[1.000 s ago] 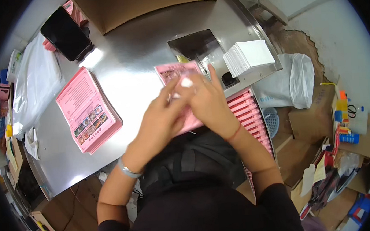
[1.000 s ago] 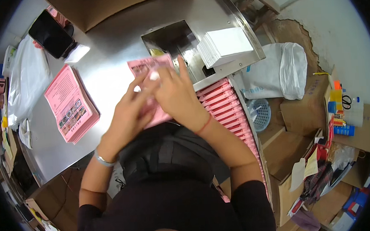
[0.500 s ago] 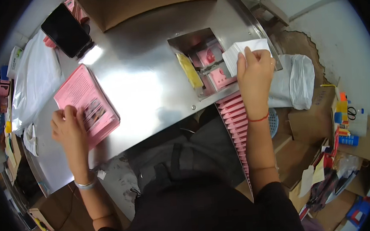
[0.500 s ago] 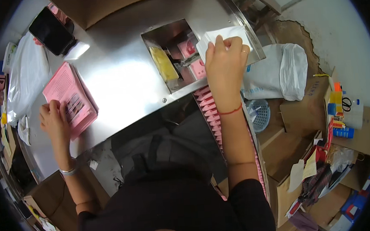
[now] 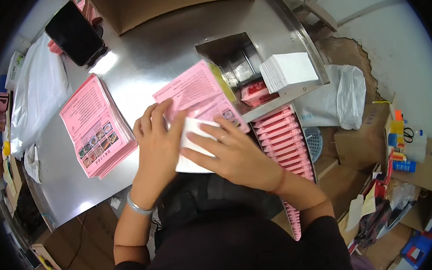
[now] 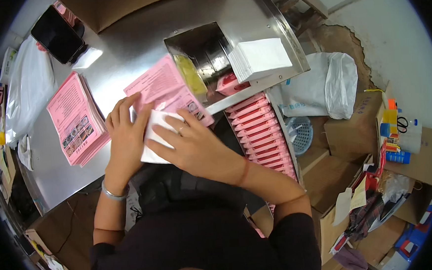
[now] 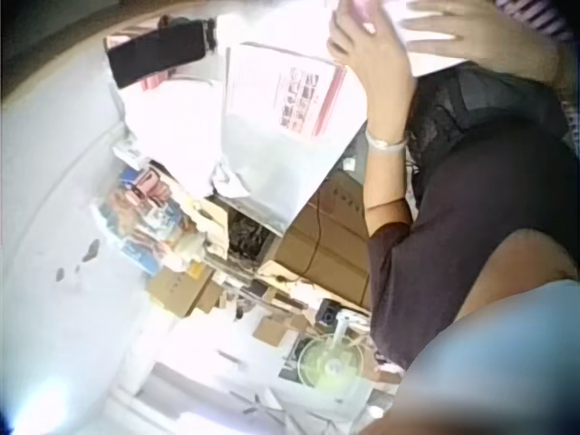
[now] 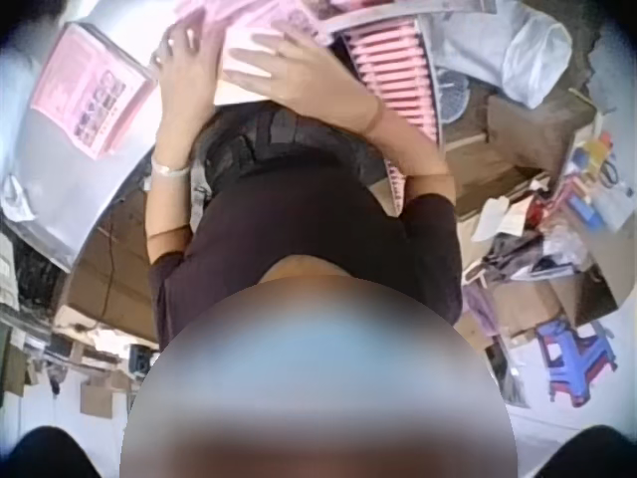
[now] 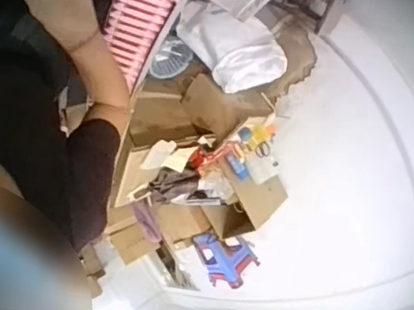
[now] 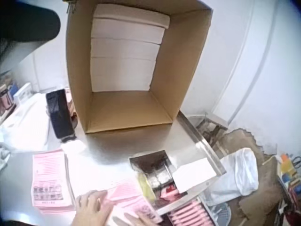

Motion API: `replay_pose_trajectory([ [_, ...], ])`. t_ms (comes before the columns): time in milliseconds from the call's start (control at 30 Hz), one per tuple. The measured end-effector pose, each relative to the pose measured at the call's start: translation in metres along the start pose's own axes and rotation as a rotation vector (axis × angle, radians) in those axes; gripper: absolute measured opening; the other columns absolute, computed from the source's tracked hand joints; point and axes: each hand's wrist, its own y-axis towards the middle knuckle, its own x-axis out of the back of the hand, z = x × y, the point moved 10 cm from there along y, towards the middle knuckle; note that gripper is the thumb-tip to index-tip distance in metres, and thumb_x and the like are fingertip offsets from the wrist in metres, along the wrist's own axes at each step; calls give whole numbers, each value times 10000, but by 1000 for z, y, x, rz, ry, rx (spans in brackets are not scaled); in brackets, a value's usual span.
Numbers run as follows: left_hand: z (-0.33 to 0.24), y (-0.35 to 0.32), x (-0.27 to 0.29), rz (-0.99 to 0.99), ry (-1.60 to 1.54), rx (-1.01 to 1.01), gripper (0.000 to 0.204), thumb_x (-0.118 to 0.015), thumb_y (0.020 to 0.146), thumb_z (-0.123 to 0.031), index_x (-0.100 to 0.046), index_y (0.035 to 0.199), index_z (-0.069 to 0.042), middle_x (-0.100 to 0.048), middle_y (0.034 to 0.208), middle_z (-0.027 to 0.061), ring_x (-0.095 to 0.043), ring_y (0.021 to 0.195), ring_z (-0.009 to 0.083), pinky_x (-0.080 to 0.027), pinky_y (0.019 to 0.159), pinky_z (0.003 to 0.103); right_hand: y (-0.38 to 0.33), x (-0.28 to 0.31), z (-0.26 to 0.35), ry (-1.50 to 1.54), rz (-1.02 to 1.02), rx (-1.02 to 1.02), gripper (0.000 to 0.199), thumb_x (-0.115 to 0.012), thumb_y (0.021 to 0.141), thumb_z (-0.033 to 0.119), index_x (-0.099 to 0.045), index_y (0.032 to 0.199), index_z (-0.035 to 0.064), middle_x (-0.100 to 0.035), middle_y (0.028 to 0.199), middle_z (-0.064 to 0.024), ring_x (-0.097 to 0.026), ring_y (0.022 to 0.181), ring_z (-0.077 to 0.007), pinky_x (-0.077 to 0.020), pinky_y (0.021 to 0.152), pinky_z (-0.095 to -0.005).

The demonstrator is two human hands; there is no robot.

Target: Packaging stacks of pink instructional cards and white sleeves into plastic bags and cardboard boxes at a workbench.

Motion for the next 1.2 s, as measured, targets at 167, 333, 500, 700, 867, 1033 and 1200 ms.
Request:
replay_pose_trajectory([
  [167, 5, 5, 3, -44, -224, 165, 348, -684, 732, -112, -566, 1053, -49, -437, 1352, 171, -394, 1256, 410, -318, 1011, 507, 26, -28, -55, -255, -62, -176, 283, -603, 750, 101, -682, 1021, 86, -558, 1013, -104, -544, 1061, -307, -338, 1035, -586],
  [333, -21, 20, 14, -87, 13, 11, 451, -811, 648, -204, -577, 1015, -87, -352, 1448, 217, -330, 1322, 458, -260, 1038, 648, -14, 65, -108, 27, -495, -510, 304, -595, 719, -1, -666, 1014, -10, -644, 983, -149, -590, 921, -324, -443, 902, -442],
  [500, -20, 59, -10, 7, 118, -68, 582, -728, 695, -525, -599, 1054, -84, -390, 1438, 225, -351, 1317, 440, -289, 988, 675, -29, 73, -139, -637, -276, -643, 267, -644, 825, 86, -669, 1073, -9, -569, 1011, -137, -512, 935, -322, -446, 824, -420],
  [700, -7, 39, 13, 58, 176, 87, 598, -704, 715, -546, -603, 1079, -82, -490, 1334, 198, -541, 1040, 317, -430, 831, 489, -33, 84, -134, -580, -270, -565, 170, -651, 808, 68, -689, 948, -22, -559, 943, -132, -512, 886, -308, -457, 777, -396],
  [867, 2, 13, -4, -123, -109, 200, 339, -649, 837, -199, -575, 1135, -56, -491, 1330, 179, -489, 1121, 339, -394, 925, 474, -33, 88, -136, -554, -350, -530, 140, -641, 783, 51, -686, 891, -26, -558, 889, -138, -521, 842, -313, -458, 758, -404],
  [1033, -5, 14, -4, -194, 77, 164, 298, -590, 836, -68, -600, 1133, -97, -379, 1452, 184, -410, 1235, 401, -322, 1009, 512, -46, 93, -140, -458, -396, -465, 167, -642, 723, 40, -681, 865, -40, -551, 854, -154, -523, 826, -324, -461, 759, -405],
  [1200, -14, 13, -20, -116, -164, -54, 279, -575, 888, -89, -578, 1159, -24, -381, 1463, 225, -322, 1354, 462, -231, 1118, 534, -71, 98, -160, -447, -400, -430, 233, -675, 678, 92, -644, 891, -1, -580, 897, -142, -557, 883, -321, -455, 801, -403],
])
